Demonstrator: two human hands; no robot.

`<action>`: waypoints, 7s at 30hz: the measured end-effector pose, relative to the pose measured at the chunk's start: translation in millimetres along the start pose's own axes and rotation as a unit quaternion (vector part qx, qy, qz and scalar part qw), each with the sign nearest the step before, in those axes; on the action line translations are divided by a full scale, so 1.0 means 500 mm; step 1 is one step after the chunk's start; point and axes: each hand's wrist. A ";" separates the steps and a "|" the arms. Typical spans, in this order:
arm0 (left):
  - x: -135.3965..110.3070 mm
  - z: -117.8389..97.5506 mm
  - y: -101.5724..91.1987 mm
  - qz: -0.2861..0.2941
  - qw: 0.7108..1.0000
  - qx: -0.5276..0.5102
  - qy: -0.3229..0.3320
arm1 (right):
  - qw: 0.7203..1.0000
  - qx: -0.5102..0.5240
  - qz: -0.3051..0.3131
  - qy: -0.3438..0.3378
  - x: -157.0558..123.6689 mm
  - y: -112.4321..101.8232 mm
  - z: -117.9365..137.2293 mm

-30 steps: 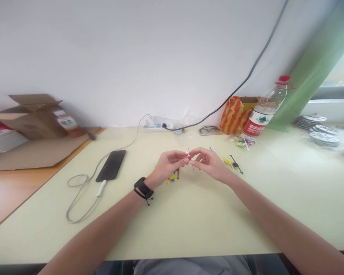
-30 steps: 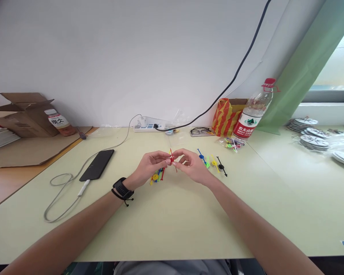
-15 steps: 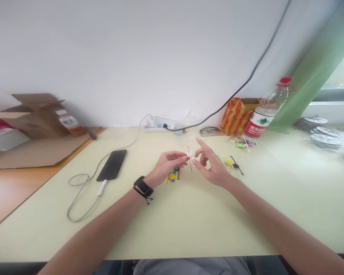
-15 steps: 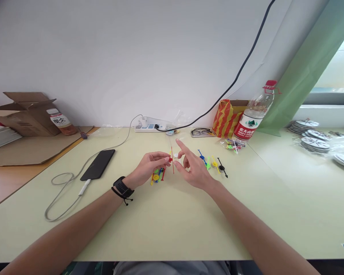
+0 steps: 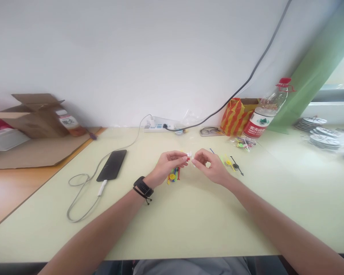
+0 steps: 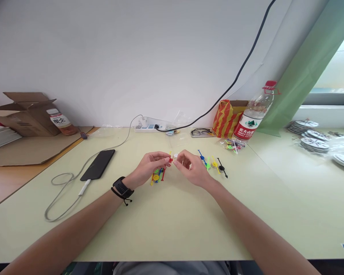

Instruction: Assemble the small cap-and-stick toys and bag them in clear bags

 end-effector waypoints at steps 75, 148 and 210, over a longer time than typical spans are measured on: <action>0.002 0.019 0.007 -0.068 0.989 0.109 0.076 | 0.916 -0.388 0.074 0.077 0.009 -0.066 -0.070; -0.012 0.064 -0.031 0.009 0.725 0.667 0.172 | 0.975 -0.218 0.027 -0.042 -0.002 0.003 -0.101; -0.092 0.044 0.044 0.103 0.986 0.124 0.043 | 0.994 0.045 0.073 0.063 -0.098 0.018 0.023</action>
Point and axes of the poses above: each hand's wrist, its own x-axis towards the middle knuckle, its own y-axis out of the palm, z = x × y, and after that the axes turned 4 degrees about -x, right-handed
